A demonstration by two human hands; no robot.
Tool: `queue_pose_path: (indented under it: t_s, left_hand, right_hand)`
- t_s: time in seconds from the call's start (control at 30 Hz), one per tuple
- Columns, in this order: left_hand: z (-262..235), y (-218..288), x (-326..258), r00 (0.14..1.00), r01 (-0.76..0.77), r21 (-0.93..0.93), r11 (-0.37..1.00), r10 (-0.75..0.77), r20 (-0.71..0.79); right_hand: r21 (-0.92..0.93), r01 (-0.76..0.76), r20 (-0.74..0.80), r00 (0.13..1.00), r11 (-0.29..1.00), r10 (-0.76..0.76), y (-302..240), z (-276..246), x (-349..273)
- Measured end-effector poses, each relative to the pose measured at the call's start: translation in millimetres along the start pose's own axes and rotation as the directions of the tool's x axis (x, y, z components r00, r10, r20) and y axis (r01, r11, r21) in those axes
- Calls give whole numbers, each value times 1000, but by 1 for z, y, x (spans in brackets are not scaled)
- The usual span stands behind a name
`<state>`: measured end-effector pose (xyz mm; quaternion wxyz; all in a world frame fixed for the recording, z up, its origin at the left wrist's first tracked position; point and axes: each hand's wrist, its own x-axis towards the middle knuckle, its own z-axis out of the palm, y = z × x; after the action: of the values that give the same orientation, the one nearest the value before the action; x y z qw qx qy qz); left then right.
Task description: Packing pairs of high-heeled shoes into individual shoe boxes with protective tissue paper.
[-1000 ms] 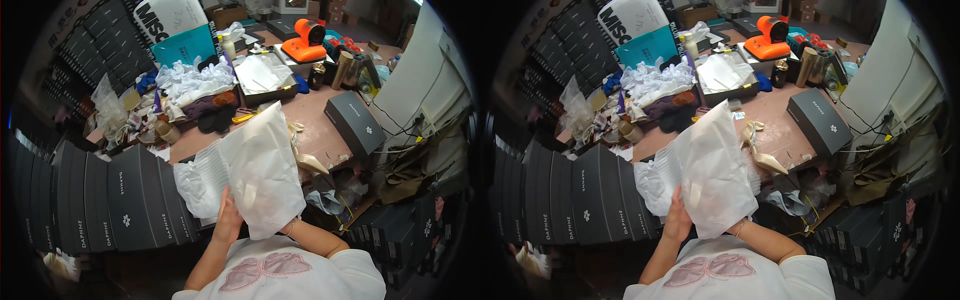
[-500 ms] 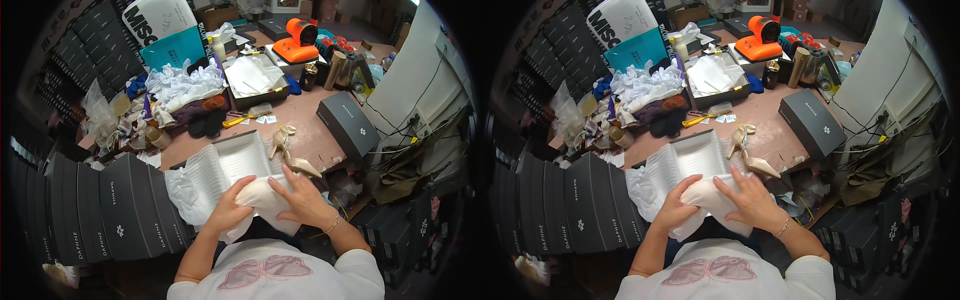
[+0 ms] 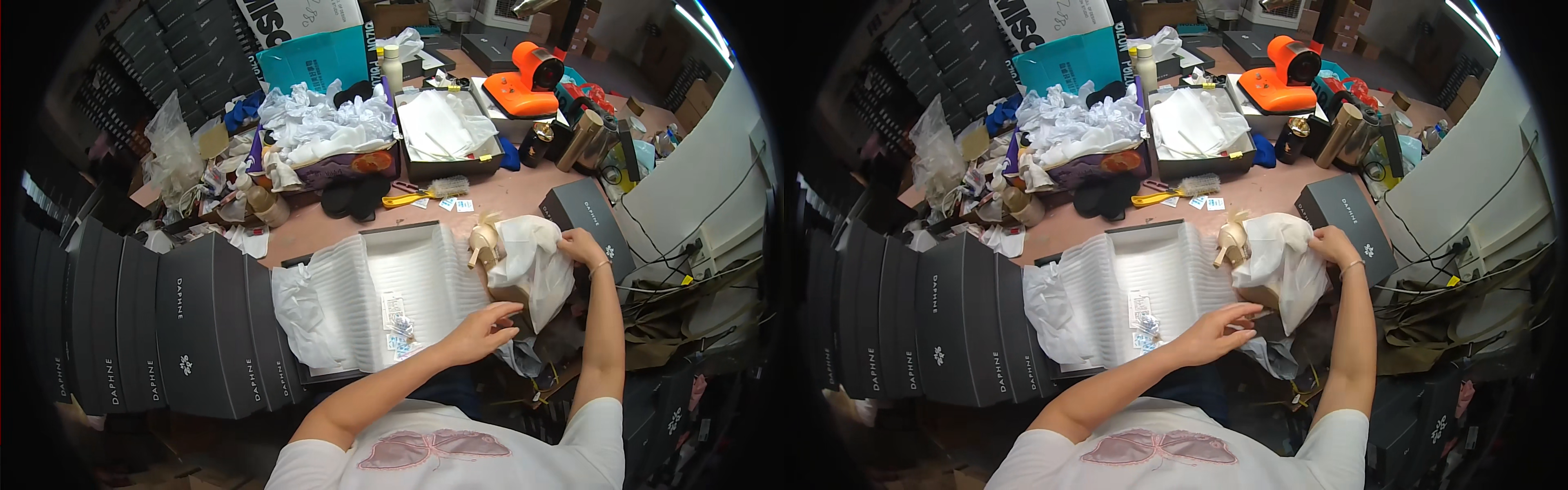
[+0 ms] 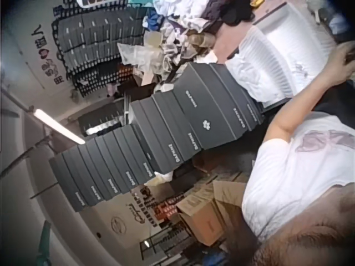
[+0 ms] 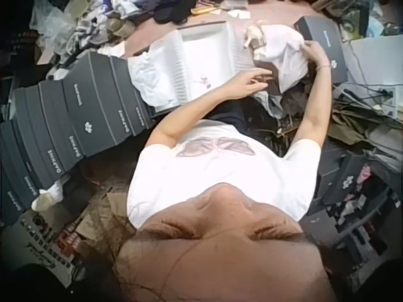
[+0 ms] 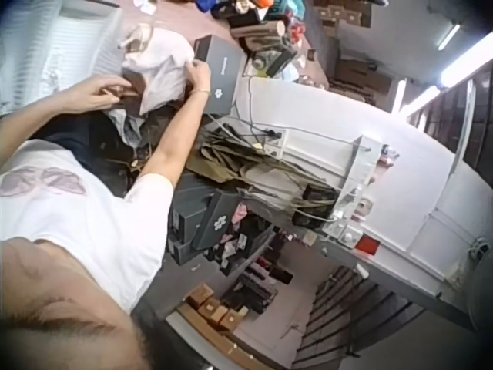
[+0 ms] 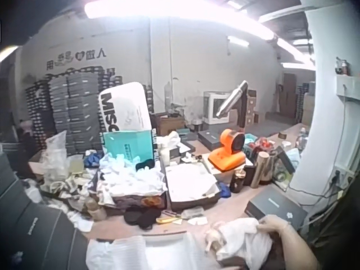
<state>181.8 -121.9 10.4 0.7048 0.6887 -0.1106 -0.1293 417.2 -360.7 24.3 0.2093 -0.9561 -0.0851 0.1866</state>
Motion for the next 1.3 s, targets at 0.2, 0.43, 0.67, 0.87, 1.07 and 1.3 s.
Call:
queue_pose_path:
  t_s: [0.2,0.43,0.67,0.87,1.07,1.3]
  left_hand:
    - [-48,-31,-79,941,231,-58,971,-238,-242]
    - [-45,-40,-104,915,222,-226,948,-283,-287]
    - [-56,-1,-73,858,-158,41,987,158,-489]
    - [-65,45,-123,832,-250,0,968,215,-512]
    - [-30,33,-138,852,-122,487,865,343,-396]
    - [-54,54,-171,975,-180,686,705,222,27]
  right_hand:
    - [-533,21,-390,881,846,-267,1,90,29]
    - [-131,477,-82,868,869,-489,-46,145,-65]
    - [328,611,-87,779,721,-621,-129,79,-160]
    - [795,520,-170,685,313,-708,-147,99,-184]
    - [988,106,-148,862,-113,-484,-203,127,-225]
    - [974,-183,221,600,136,-769,-184,96,-199]
